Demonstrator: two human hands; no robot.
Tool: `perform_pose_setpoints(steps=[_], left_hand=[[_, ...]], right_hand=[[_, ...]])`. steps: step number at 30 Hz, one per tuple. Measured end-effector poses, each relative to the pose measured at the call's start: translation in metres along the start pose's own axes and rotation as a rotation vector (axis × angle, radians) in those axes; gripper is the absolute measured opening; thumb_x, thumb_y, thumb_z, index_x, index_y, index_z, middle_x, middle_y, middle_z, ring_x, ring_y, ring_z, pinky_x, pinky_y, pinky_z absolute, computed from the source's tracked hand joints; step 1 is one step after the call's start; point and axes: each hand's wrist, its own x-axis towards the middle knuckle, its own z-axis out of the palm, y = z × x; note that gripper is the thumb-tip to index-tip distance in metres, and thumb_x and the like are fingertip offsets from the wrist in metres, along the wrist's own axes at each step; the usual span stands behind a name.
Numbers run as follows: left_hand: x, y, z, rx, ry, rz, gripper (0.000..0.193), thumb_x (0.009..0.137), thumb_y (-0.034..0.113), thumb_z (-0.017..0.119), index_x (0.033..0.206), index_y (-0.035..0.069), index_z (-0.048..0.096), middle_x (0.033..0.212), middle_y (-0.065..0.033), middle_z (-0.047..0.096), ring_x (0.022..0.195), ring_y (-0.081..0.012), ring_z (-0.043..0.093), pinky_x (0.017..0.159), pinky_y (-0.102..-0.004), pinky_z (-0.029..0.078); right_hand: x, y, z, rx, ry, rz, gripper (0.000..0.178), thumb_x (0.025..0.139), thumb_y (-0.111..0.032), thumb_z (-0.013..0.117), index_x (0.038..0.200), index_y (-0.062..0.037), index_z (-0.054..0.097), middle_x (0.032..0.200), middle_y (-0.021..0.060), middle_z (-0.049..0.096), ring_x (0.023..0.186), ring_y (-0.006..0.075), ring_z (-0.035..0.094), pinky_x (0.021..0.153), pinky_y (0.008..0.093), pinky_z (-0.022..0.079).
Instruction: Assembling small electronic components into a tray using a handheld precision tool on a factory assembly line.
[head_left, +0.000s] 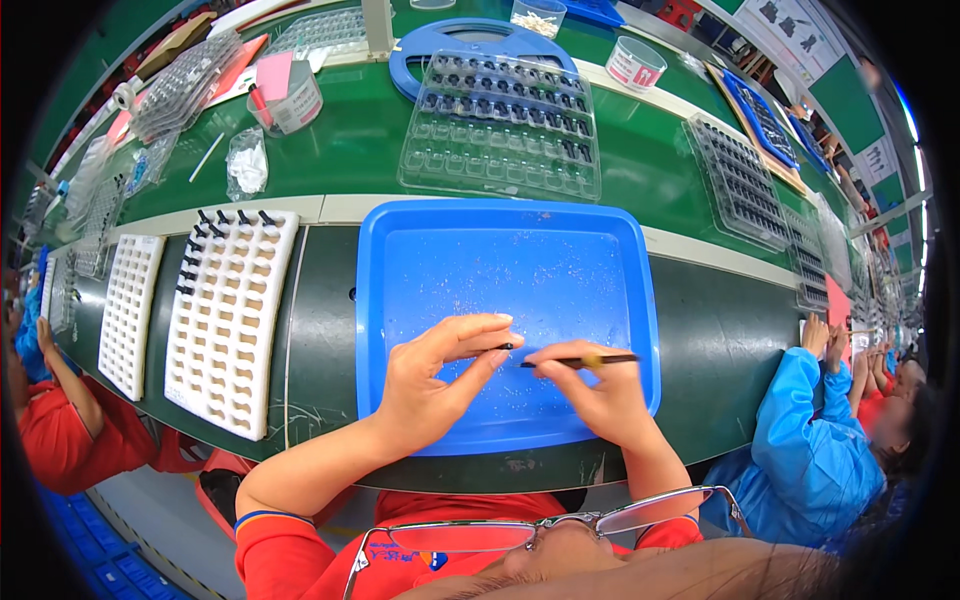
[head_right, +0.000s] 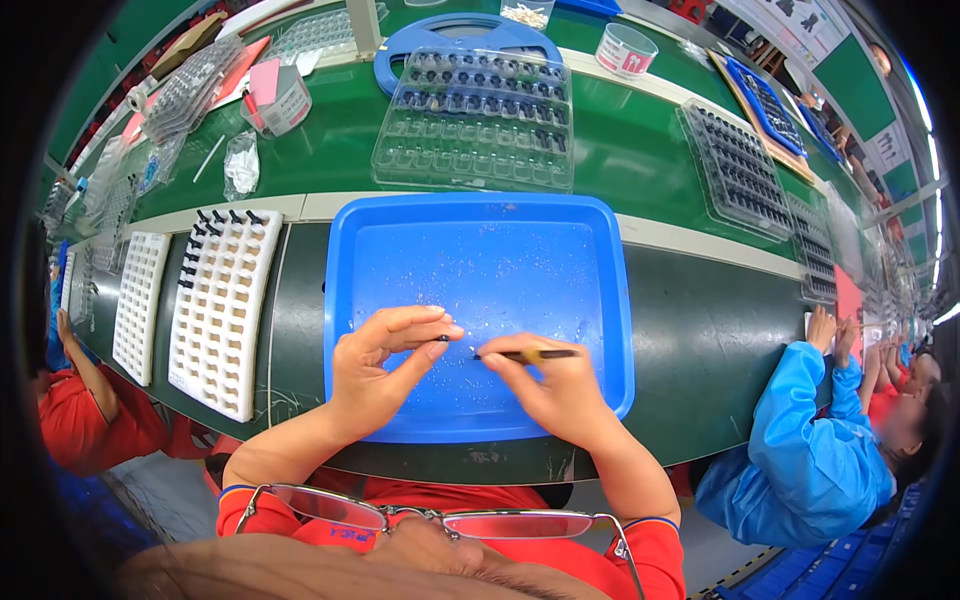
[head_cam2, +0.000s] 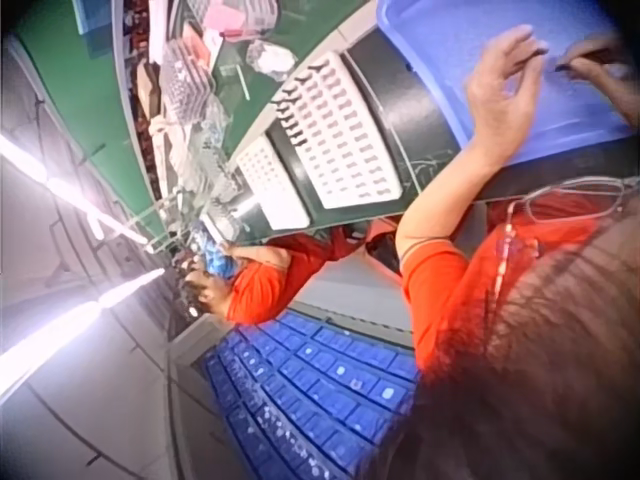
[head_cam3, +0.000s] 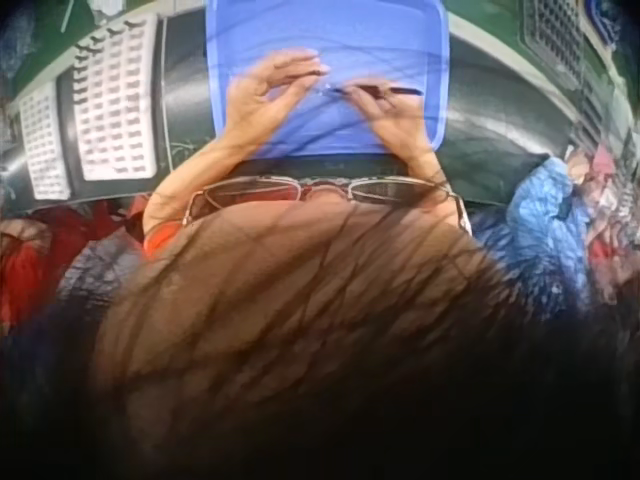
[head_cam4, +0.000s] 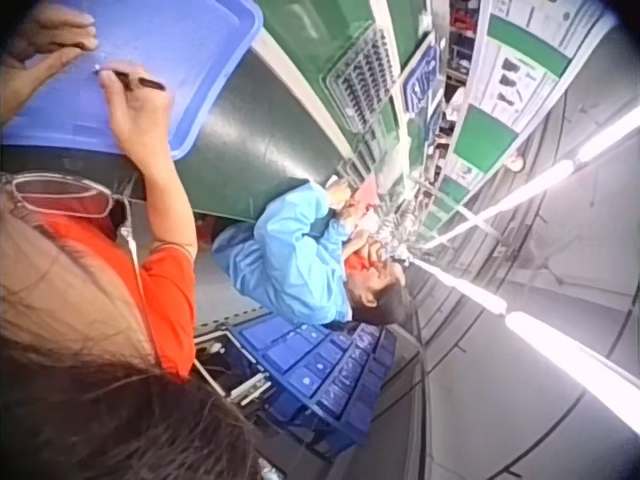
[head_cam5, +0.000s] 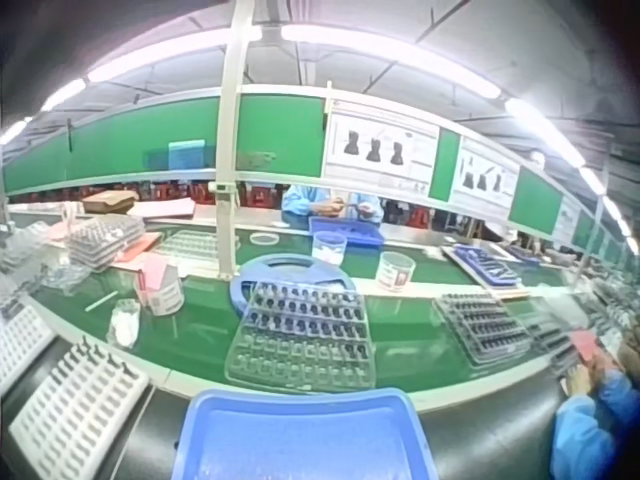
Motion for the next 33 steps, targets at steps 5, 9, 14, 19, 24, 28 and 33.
perform_pose_setpoints(steps=[5, 9, 14, 19, 24, 28, 33], left_hand=[[-0.001, 0.003, -0.001, -0.105, -0.035, -0.06, 0.04, 0.089, -0.008, 0.06, 0.126, 0.001, 0.049, 0.106, -0.0167, 0.068, 0.103, -0.0224, 0.066, 0.089, -0.0318, 0.055], [-0.004, 0.001, 0.003, -0.136, -0.076, -0.045, 0.047, 0.087, -0.011, 0.06, 0.13, 0.001, 0.045, 0.105, -0.0188, 0.068, 0.105, -0.0242, 0.065, 0.089, -0.0327, 0.055], [-0.004, 0.004, 0.004, -0.107, -0.118, 0.056, 0.048, 0.087, -0.013, 0.059, 0.13, 0.001, 0.044, 0.104, -0.0193, 0.068, 0.106, -0.0264, 0.065, 0.09, -0.0346, 0.055], [-0.003, 0.001, 0.003, -0.173, -0.109, 0.035, 0.048, 0.087, -0.013, 0.06, 0.13, 0.0, 0.044, 0.104, -0.0209, 0.067, 0.108, -0.0297, 0.064, 0.092, -0.0371, 0.054], [-0.003, 0.002, 0.003, -0.253, -0.103, -0.06, 0.047, 0.086, -0.014, 0.059, 0.129, -0.001, 0.045, 0.106, -0.0214, 0.067, 0.11, -0.0292, 0.063, 0.094, -0.0372, 0.053], [-0.003, 0.004, 0.003, -0.3, -0.095, -0.116, 0.045, 0.086, -0.014, 0.059, 0.128, -0.002, 0.046, 0.107, -0.0215, 0.067, 0.112, -0.0283, 0.062, 0.095, -0.0368, 0.052], [-0.003, 0.002, 0.002, -0.31, -0.097, -0.096, 0.043, 0.087, -0.014, 0.059, 0.126, -0.003, 0.047, 0.107, -0.0215, 0.067, 0.111, -0.0277, 0.062, 0.095, -0.0366, 0.052]], right_hand=[[-0.009, 0.003, -0.007, 0.711, 0.125, -0.043, 0.015, 0.094, -0.008, 0.059, 0.1, 0.0037, 0.066, 0.097, 0.0193, 0.07, 0.088, 0.026, 0.07, 0.073, 0.0328, 0.057], [-0.011, 0.006, 0.003, 0.854, 0.111, -0.032, 0.018, 0.095, -0.011, 0.06, 0.103, 0.0035, 0.065, 0.101, 0.0205, 0.069, 0.089, 0.0271, 0.07, 0.071, 0.0339, 0.058], [-0.013, 0.012, 0.004, 0.871, 0.15, -0.058, 0.019, 0.095, -0.012, 0.06, 0.106, 0.0025, 0.065, 0.101, 0.0195, 0.069, 0.089, 0.0267, 0.07, 0.071, 0.0344, 0.058], [-0.012, 0.011, 0.004, 0.921, 0.092, -0.035, 0.019, 0.095, -0.012, 0.06, 0.108, 0.0011, 0.065, 0.103, 0.0181, 0.068, 0.091, 0.0261, 0.069, 0.071, 0.0335, 0.058], [-0.013, 0.01, 0.004, 0.914, 0.08, -0.028, 0.019, 0.095, -0.011, 0.059, 0.109, 0.0009, 0.064, 0.103, 0.0178, 0.068, 0.093, 0.0262, 0.069, 0.071, 0.0327, 0.057], [-0.013, 0.01, 0.005, 0.931, 0.07, -0.02, 0.019, 0.095, -0.011, 0.059, 0.109, 0.0009, 0.064, 0.104, 0.0177, 0.068, 0.094, 0.0265, 0.069, 0.071, 0.0326, 0.057], [-0.013, 0.011, 0.006, 0.931, 0.066, -0.02, 0.019, 0.095, -0.011, 0.06, 0.109, 0.0007, 0.064, 0.104, 0.0178, 0.068, 0.095, 0.0274, 0.069, 0.071, 0.0329, 0.057]])
